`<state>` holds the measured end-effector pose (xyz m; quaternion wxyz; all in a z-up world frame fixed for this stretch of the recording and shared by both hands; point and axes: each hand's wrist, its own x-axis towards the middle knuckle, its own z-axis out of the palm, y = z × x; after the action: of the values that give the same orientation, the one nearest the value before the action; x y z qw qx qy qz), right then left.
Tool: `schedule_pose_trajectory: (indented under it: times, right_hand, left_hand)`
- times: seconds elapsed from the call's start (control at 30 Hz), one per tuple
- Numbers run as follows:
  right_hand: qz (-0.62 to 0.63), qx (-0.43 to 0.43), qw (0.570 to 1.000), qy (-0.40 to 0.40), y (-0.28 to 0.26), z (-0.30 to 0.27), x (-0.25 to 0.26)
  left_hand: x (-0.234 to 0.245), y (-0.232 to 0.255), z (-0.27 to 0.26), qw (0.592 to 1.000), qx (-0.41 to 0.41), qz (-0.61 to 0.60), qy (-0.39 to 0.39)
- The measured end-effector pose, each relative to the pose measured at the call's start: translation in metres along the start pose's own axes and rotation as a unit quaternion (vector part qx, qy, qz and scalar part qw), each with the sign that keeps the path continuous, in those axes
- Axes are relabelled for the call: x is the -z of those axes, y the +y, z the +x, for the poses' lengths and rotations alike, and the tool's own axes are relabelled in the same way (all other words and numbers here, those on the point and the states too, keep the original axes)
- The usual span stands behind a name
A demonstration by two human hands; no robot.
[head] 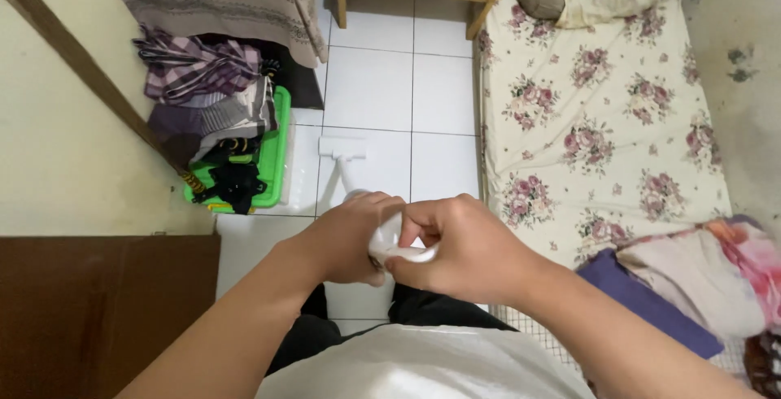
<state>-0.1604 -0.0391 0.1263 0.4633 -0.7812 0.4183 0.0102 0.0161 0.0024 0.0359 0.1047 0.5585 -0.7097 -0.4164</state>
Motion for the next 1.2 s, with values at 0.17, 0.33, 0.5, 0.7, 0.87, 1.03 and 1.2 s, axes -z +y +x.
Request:
schedule_pose_trajectory:
  times: [0.17,0.33,0.5,0.7,0.87,1.03,1.2]
  right_hand:
    - [0.095,-0.041,0.994,-0.03,-0.029,-0.015,0.0]
    - [0.082,-0.029,0.996,-0.024,-0.034,-0.011,-0.015]
    - [0.054,0.007,0.998,-0.013,-0.016,0.017,-0.036]
    - [0.071,-0.01,0.997,0.004,-0.018,0.034,-0.046]
    - [0.065,0.014,0.998,-0.005,-0.04,0.02,-0.039]
    - [0.017,0.009,1.0,-0.02,-0.058,0.018,-0.052]
    - [-0.01,0.089,0.996,0.001,-0.036,0.041,-0.079]
  left_hand:
    - [0.023,0.017,-0.033,0.997,0.016,-0.029,-0.065]
    - [0.027,0.009,-0.046,0.998,0.023,-0.022,-0.058]
    - [-0.001,-0.056,-0.022,0.994,-0.091,0.014,0.06]
    - [0.005,-0.078,-0.011,0.999,-0.009,0.04,0.016]
    - [0.035,-0.035,-0.05,1.0,-0.006,-0.018,-0.018]
    - [0.02,-0.056,-0.068,0.997,-0.035,-0.061,0.017]
    - [-0.002,-0.101,-0.055,0.987,-0.107,-0.057,0.106]
